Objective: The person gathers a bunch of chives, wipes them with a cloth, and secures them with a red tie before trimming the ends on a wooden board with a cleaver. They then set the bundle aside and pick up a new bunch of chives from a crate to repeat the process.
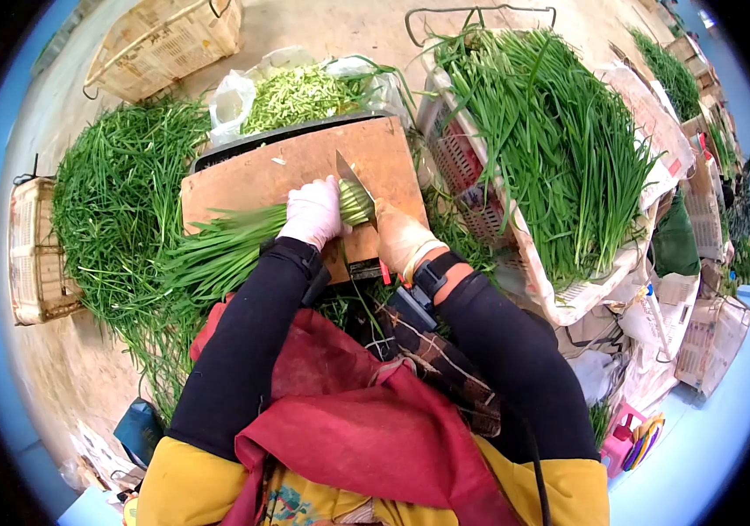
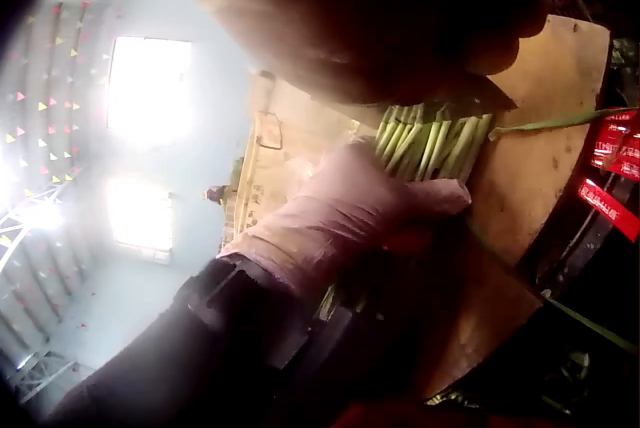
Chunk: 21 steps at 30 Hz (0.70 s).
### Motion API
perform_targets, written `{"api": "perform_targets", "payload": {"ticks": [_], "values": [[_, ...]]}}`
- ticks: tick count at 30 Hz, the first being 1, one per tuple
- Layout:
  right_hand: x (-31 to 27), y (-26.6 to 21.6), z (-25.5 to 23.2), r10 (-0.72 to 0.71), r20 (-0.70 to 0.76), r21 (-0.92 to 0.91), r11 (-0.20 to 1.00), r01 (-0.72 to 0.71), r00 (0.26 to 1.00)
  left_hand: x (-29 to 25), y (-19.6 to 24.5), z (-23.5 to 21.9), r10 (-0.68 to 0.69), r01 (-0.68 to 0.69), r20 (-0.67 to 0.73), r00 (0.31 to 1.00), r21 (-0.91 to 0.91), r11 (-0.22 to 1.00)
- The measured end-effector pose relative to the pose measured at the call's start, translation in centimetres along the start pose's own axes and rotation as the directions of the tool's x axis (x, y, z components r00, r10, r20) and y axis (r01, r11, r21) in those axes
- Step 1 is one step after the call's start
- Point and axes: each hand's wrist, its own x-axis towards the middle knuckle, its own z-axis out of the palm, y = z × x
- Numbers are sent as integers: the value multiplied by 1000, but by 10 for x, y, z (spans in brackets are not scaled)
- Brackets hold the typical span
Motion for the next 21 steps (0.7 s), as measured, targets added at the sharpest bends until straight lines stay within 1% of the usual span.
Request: {"api": "perform_targets", "payload": {"ticks": [1, 2, 4, 5, 6, 8, 9, 10, 12, 13, 14, 15, 16, 17, 19, 20, 21], "values": [[5, -1, 0, -13, 40, -35, 999, 15, 999, 1, 0, 0, -7, 7, 15, 1000, -2, 1000], [6, -1, 1, -6, 47, -26, 1000, 7, 999, 0, 0, 0, -4, 4, 28, 1000, 1, 1000], [7, -2, 0, -18, 19, -38, 999, 19, 1000, 2, 1, 0, -5, 5, 12, 1000, 11, 1000], [10, 4, 7, -44, 6, -67, 997, 45, 999, 3, 2, -1, -12, 12, 25, 1000, 10, 1000], [12, 9, 9, -39, 13, -65, 997, 40, 999, 6, 2, 0, -11, 11, 34, 999, 7, 1000], [9, 2, 1, -105, -4, -27, 994, 104, 995, 10, 1, 6, -42, 41, 29, 999, 29, 999], [8, -3, -3, -86, 11, -16, 996, 87, 996, 11, 0, 8, -32, 32, 35, 999, 5, 999], [11, 3, 6, -105, -45, -34, 994, 103, 994, 11, 1, 4, -39, 38, 68, 997, 19, 999], [26, 6, 16, -17, 54, 25, 1000, 16, 998, 13, -1, 14, -24, 24, -7, 1000, 30, 999], [48, 30, 54, -42, -40, 215, 975, 50, 998, 14, -2, 15, -29, 29, -5, 1000, 33, 999], [65, 53, 92, -45, -138, 394, 914, 96, 989, 13, -3, 16, -30, 30, -6, 1000, 40, 999], [55, 30, 77, 56, -138, 199, 980, -28, 989, 13, 0, 15, -25, 26, -12, 1000, 45, 999], [46, 12, 64, 94, -135, 48, 995, -88, 986, 13, 1, 12, -24, 25, -21, 999, 45, 999], [49, 13, 61, 62, -143, 20, 998, -60, 988, 12, 2, 9, -26, 28, -32, 999, 45, 999], [39, 12, 62, 51, -164, 12, 999, -50, 985, 1, 4, 6, -12, 13, -18, 1000, 78, 997], [41, 9, 59, 82, -151, 33, 996, -78, 985, -3, 3, 1, 10, -9, -14, 1000, 65, 998], [41, 6, 58, 116, -127, 54, 992, -110, 985, -3, 2, -3, 6, -5, -23, 1000, 54, 999]]}}
